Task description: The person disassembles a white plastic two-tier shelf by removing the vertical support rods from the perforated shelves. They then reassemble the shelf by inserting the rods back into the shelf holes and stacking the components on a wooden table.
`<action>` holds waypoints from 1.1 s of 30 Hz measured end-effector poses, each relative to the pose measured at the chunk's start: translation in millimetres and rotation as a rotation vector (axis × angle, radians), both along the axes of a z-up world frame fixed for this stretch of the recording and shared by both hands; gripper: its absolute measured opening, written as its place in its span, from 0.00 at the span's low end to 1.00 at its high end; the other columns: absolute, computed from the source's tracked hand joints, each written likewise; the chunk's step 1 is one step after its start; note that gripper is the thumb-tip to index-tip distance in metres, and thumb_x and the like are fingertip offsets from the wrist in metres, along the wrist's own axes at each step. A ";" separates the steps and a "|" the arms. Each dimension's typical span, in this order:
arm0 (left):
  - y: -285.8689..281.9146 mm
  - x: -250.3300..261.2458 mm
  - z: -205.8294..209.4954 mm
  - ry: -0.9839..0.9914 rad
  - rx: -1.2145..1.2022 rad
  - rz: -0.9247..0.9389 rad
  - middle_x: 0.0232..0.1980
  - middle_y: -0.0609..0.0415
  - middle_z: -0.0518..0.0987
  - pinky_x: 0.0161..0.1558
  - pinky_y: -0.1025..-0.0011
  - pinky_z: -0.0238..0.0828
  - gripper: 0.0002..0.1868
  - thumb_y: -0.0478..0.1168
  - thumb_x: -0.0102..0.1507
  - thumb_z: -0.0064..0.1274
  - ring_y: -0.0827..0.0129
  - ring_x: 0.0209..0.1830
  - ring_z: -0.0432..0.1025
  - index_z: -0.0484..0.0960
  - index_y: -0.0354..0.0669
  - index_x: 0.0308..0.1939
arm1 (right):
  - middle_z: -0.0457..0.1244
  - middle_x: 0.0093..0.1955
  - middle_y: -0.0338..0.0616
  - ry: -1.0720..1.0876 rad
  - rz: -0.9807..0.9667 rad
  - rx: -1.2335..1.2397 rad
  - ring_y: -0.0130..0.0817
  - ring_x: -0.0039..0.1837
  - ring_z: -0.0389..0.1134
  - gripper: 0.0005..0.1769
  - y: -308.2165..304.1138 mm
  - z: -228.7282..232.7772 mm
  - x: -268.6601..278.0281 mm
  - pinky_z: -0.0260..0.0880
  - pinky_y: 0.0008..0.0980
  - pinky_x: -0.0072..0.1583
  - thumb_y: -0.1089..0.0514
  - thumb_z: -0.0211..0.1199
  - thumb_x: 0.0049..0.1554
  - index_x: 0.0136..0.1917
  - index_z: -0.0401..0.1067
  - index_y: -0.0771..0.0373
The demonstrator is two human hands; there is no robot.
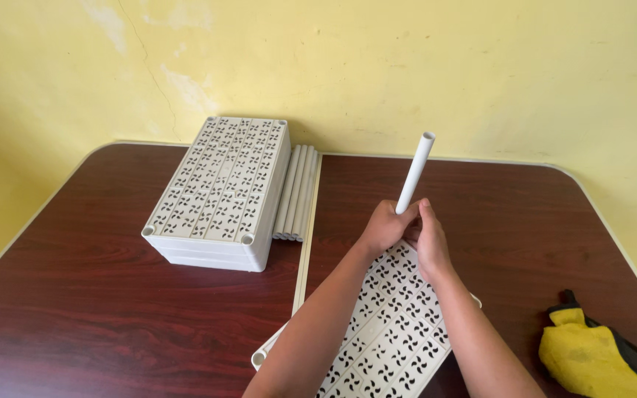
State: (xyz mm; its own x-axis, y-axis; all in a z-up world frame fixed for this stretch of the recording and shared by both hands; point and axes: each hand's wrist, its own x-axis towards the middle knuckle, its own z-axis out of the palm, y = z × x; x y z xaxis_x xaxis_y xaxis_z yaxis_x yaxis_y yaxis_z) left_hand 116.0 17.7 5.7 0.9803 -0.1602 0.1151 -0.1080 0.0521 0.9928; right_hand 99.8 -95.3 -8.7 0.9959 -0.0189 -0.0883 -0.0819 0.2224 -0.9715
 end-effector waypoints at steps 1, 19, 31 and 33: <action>-5.0 -9.6 -0.2 -0.033 0.055 0.117 0.27 0.47 0.80 0.29 0.68 0.70 0.20 0.45 0.68 0.53 0.71 0.24 0.73 0.82 0.30 0.31 | 0.65 0.51 0.44 -0.009 0.006 -0.006 0.34 0.55 0.68 0.31 1.8 -1.8 -2.0 0.68 0.39 0.60 0.35 0.40 0.64 0.56 0.69 0.63; 5.1 -9.1 -5.7 -0.125 0.197 0.111 0.29 0.42 0.84 0.33 0.62 0.76 0.15 0.42 0.67 0.52 0.61 0.28 0.80 0.82 0.30 0.34 | 0.65 0.59 0.41 -0.069 0.033 -0.012 0.29 0.62 0.64 0.25 9.8 1.8 -9.7 0.63 0.33 0.64 0.42 0.44 0.66 0.61 0.70 0.61; -9.0 -37.0 6.3 -0.117 0.220 0.360 0.35 0.41 0.84 0.38 0.61 0.76 0.09 0.38 0.64 0.54 0.56 0.35 0.81 0.78 0.36 0.44 | 0.57 0.48 0.45 -0.120 -0.035 -0.248 0.34 0.51 0.57 0.23 12.9 1.2 -14.2 0.60 0.38 0.55 0.42 0.44 0.72 0.54 0.66 0.65; -2.0 -31.3 11.2 -0.140 0.251 0.315 0.35 0.41 0.84 0.38 0.61 0.76 0.08 0.37 0.63 0.55 0.55 0.35 0.82 0.82 0.35 0.40 | 0.60 0.51 0.43 -0.189 -0.032 -0.203 0.30 0.54 0.60 0.21 17.3 1.1 -16.5 0.61 0.34 0.58 0.43 0.45 0.68 0.54 0.66 0.64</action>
State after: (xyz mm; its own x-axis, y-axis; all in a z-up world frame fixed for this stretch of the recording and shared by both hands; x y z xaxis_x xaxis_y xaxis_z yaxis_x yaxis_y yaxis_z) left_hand 84.7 15.7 16.9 0.9635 0.1041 0.2466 -0.2152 -0.2466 0.9449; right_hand 83.3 -78.1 -7.5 0.9930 -0.0491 0.1077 0.1088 0.0212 -0.9938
